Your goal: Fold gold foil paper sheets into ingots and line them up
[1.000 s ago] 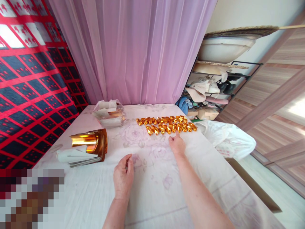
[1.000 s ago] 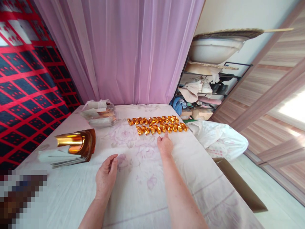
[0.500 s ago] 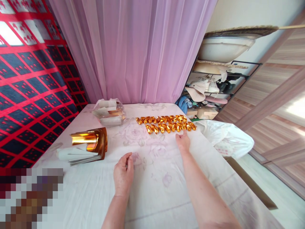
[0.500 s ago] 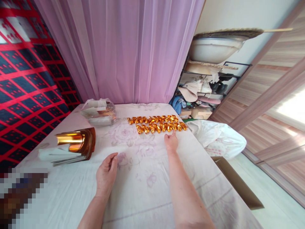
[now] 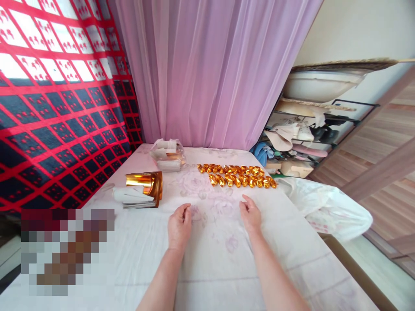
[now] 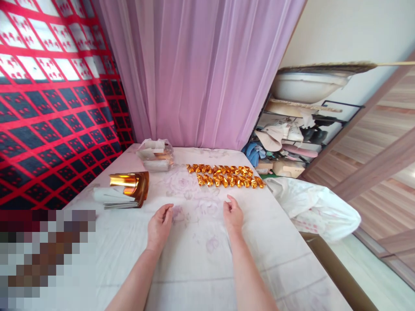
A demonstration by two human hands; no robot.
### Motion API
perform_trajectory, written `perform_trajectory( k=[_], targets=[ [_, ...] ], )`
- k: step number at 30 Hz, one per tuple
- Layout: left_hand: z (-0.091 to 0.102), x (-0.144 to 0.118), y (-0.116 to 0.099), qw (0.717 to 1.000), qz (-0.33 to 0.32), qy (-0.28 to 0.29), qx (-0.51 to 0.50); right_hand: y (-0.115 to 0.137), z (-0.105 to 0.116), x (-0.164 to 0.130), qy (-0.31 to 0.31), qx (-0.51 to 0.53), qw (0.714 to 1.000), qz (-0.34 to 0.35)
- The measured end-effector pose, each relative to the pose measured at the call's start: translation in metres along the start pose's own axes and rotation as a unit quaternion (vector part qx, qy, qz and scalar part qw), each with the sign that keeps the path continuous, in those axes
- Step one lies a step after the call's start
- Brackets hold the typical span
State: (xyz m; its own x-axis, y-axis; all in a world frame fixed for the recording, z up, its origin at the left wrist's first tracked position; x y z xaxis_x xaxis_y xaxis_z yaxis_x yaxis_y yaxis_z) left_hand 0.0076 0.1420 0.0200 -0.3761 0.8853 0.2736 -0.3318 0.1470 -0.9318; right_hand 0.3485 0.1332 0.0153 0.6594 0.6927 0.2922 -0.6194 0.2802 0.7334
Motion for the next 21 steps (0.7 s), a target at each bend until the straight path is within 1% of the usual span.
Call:
perform_trajectory(
  k=[4, 6, 7, 9, 14, 16, 18, 21],
  targets=[
    [0.005, 0.003, 0.004, 0.998, 0.022, -0.033, -0.045, 0.028, -0.014, -0.024, 0.055, 0.005, 0.997, 0.046],
    [0.012, 0.005, 0.004, 0.996, 0.033, -0.044, -0.07, 0.049, -0.023, -0.03, 0.078, 0.005, 0.994, 0.07],
    [0.019, 0.006, 0.004, 0.995, 0.036, -0.05, -0.079, 0.062, -0.028, -0.034, 0.09, 0.006, 0.992, 0.085],
    [0.04, 0.007, 0.004, 0.993, 0.041, -0.062, -0.089, 0.094, -0.042, -0.043, 0.121, 0.013, 0.985, 0.123],
    [0.115, 0.01, 0.012, 0.99, 0.039, -0.117, -0.068, 0.188, -0.083, -0.079, 0.186, 0.034, 0.958, 0.214],
    [0.139, 0.014, 0.019, 0.987, 0.043, -0.144, -0.06, 0.224, -0.1, -0.093, 0.205, 0.039, 0.947, 0.243],
    [0.151, 0.018, 0.028, 0.983, 0.05, -0.163, -0.06, 0.253, -0.118, -0.104, 0.219, 0.036, 0.94, 0.259],
    [0.153, 0.021, 0.036, 0.981, 0.055, -0.173, -0.071, 0.284, -0.144, -0.111, 0.226, 0.027, 0.937, 0.266]
  ],
)
Point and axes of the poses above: each hand's wrist, its own x-axis towards the middle knuckle, its own z-axis out of the back of the hand, y = z × x, the point moved 10 cm from there along x, towards the middle knuckle, and after that the axes turned 10 degrees about -y, right-handed, at the moved point
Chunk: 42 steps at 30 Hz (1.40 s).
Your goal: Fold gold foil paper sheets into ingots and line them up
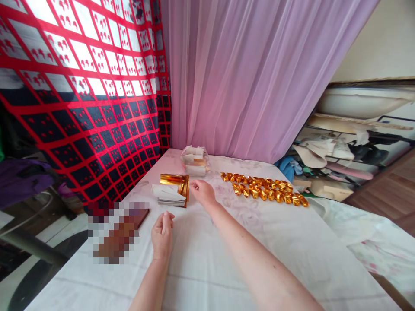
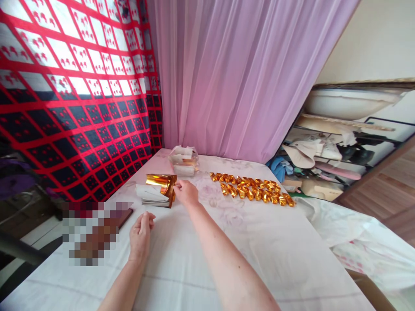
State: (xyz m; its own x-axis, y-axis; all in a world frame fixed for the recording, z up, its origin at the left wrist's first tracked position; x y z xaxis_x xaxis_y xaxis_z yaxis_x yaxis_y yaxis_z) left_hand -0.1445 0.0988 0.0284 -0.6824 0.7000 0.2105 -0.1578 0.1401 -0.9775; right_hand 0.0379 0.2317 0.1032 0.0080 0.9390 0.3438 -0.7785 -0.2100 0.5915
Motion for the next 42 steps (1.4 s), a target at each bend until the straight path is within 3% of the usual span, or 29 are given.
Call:
perform_trajectory(
  k=[5, 9, 42],
  targets=[
    [-0.004, 0.0, 0.006, 1.0, 0.013, -0.001, -0.015, 0.015, -0.027, 0.026, 0.003, -0.017, 1.0, -0.02],
    [-0.004, 0.001, 0.008, 0.999, 0.028, -0.007, -0.023, 0.018, -0.036, 0.037, 0.003, -0.032, 0.999, -0.028],
    [-0.003, 0.003, 0.015, 0.997, 0.051, -0.022, -0.05, 0.023, -0.048, 0.044, 0.037, -0.081, 0.996, 0.023]
  ],
)
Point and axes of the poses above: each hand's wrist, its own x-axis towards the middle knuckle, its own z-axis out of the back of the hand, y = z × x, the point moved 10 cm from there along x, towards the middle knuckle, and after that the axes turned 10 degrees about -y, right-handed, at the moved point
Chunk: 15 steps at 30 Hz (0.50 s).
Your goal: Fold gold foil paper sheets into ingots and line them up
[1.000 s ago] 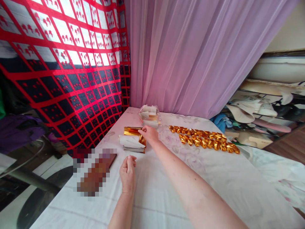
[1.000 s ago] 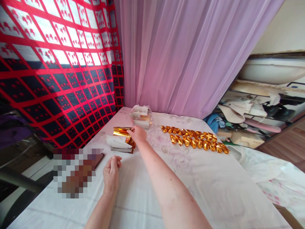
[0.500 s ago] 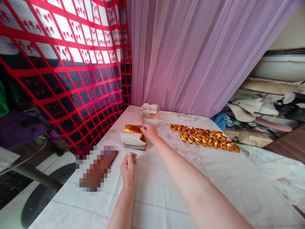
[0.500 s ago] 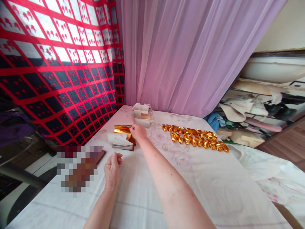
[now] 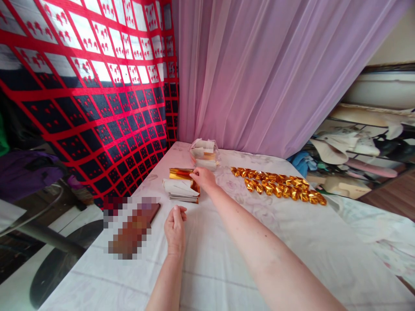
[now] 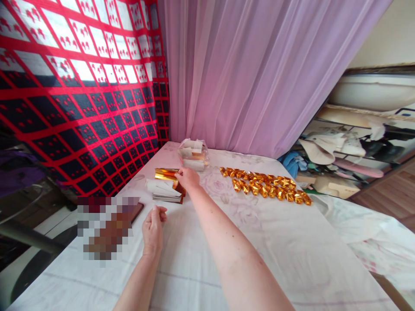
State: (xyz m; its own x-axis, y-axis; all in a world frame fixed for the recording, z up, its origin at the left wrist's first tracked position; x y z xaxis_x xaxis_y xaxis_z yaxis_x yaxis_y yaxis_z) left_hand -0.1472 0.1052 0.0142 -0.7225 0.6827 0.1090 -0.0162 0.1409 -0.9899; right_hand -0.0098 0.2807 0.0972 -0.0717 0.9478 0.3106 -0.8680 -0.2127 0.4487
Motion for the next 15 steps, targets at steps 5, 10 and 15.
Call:
perform_trajectory(
  k=[5, 10, 15],
  targets=[
    [0.0, 0.001, 0.0, 1.0, -0.003, -0.001, 0.0, -0.004, -0.001, 0.0, 0.0, 0.002, 1.0, -0.002],
    [0.0, 0.001, -0.001, 1.0, -0.001, -0.004, 0.003, -0.012, 0.003, 0.0, -0.004, 0.015, 1.0, -0.005],
    [0.0, 0.001, -0.004, 1.0, 0.0, -0.002, 0.007, -0.039, 0.015, -0.006, -0.024, 0.047, 0.998, -0.021]
  ],
)
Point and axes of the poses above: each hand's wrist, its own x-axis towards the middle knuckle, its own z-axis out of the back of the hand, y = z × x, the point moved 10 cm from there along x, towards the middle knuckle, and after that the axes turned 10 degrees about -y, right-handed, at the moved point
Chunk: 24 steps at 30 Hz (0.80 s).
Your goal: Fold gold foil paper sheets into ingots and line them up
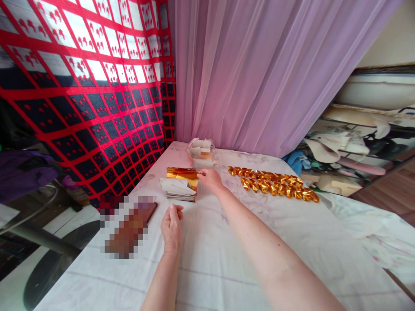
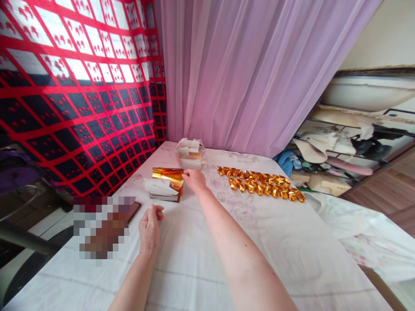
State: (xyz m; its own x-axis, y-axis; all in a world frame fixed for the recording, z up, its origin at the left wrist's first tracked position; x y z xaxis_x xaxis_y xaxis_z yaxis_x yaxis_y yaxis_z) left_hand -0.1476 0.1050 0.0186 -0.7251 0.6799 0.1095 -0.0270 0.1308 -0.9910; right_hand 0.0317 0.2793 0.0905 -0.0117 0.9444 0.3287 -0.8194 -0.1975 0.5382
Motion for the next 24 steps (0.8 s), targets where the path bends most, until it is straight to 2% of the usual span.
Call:
perform_trajectory(
  k=[7, 10, 13, 16, 19, 20, 22, 24],
  targets=[
    [-0.001, 0.0, -0.005, 1.0, -0.016, 0.007, 0.011, -0.062, 0.046, -0.031, -0.073, 0.066, 0.994, -0.039],
    [-0.002, 0.0, -0.005, 0.999, -0.029, 0.011, 0.026, -0.088, 0.073, -0.055, -0.117, 0.093, 0.987, -0.052],
    [-0.007, -0.003, -0.01, 0.997, -0.054, 0.031, 0.048, -0.101, 0.099, -0.085, -0.157, 0.115, 0.98, -0.043],
    [-0.017, -0.01, -0.017, 0.991, -0.085, 0.072, 0.073, -0.099, 0.12, -0.118, -0.19, 0.128, 0.973, -0.008],
    [-0.027, -0.019, -0.023, 0.982, -0.115, 0.111, 0.099, -0.087, 0.13, -0.151, -0.194, 0.134, 0.971, 0.043],
    [-0.03, -0.022, -0.023, 0.979, -0.124, 0.122, 0.107, -0.082, 0.132, -0.161, -0.192, 0.133, 0.97, 0.07],
    [-0.035, -0.026, -0.024, 0.972, -0.143, 0.143, 0.123, -0.062, 0.134, -0.183, -0.188, 0.094, 0.961, 0.178],
    [-0.038, -0.028, -0.024, 0.965, -0.162, 0.156, 0.139, -0.051, 0.132, -0.202, -0.171, 0.05, 0.952, 0.249]
  ],
)
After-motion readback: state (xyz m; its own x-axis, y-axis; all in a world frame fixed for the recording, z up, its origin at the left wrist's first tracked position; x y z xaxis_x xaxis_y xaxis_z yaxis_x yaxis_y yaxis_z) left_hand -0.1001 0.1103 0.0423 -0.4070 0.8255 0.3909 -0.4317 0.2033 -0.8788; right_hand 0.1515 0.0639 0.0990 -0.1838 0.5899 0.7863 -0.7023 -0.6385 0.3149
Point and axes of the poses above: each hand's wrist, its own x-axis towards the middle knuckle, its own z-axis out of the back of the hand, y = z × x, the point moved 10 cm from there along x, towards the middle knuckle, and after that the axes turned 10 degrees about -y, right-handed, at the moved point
